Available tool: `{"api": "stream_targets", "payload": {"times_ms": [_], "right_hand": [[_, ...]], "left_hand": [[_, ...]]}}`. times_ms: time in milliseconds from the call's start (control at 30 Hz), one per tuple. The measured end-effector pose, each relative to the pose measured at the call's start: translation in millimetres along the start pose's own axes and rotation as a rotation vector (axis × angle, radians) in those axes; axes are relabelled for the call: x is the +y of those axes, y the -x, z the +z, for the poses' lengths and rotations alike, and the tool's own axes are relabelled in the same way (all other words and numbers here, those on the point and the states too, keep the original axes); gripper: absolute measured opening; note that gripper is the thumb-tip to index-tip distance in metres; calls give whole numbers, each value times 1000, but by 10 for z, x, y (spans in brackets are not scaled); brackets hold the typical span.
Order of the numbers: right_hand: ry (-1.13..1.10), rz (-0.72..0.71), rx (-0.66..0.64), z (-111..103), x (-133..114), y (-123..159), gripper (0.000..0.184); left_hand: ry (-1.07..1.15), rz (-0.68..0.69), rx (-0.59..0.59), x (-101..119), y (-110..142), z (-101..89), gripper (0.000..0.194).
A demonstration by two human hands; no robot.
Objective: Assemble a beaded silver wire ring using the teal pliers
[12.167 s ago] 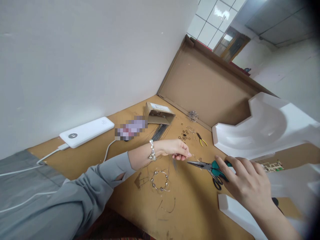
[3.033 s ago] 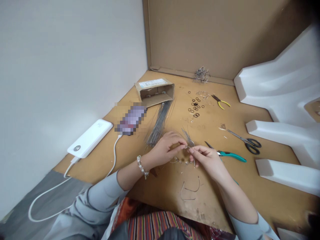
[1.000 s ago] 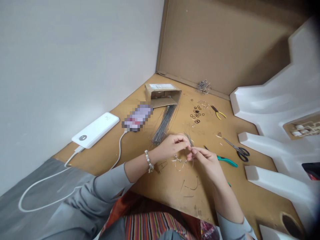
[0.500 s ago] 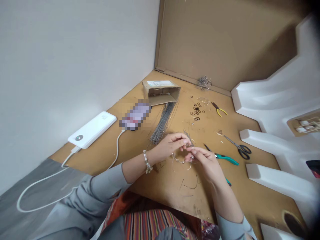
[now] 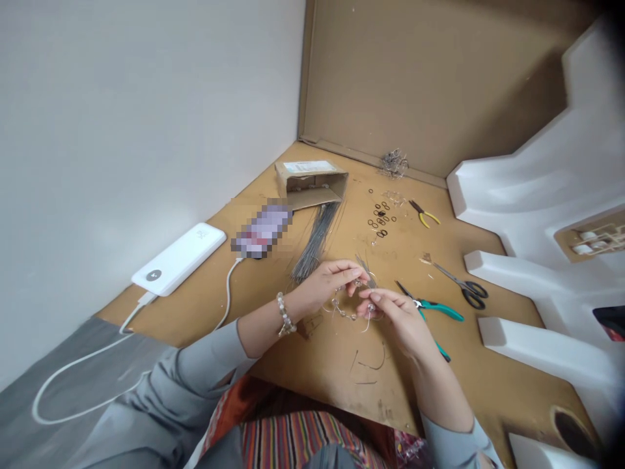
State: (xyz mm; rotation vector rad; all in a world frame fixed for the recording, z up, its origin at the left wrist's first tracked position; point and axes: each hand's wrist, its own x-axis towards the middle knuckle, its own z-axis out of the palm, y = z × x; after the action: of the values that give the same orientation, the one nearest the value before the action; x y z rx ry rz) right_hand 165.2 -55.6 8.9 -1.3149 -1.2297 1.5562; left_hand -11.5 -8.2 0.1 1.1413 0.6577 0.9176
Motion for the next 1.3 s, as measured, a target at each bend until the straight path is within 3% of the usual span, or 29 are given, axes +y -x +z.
{"api": "stream_targets", "payload": {"times_ms": [133, 200, 267, 367, 467, 700, 1100, 1200, 1300], "right_hand": [[213, -32, 129, -154, -49, 102, 41], [504, -79, 255, -375, -21, 196, 45], [934, -167, 334, -657, 55, 306, 53], [1447, -164, 321, -1025, 187, 460, 69], [1642, -109, 202, -1179, 235, 548, 73], [1804, -104, 140, -1049, 91, 474, 67], [1902, -5, 298, -971, 125, 431, 44], [1837, 98, 297, -962, 28, 412, 33], [1594, 208, 209, -936, -132, 461, 31]], "left_hand": [[74, -35, 10, 33, -4, -10, 24], [118, -57, 18, 61, -7, -16, 24], [164, -84, 20, 83, -11, -21, 24], [213, -111, 9, 89, -14, -28, 24], [223, -135, -11, 69, -12, -38, 25], [234, -151, -125, 65, 8, -70, 26], [317, -171, -232, 96, 53, -64, 26], [309, -177, -243, 92, 49, -72, 26], [294, -175, -242, 108, 45, -76, 25]]}}
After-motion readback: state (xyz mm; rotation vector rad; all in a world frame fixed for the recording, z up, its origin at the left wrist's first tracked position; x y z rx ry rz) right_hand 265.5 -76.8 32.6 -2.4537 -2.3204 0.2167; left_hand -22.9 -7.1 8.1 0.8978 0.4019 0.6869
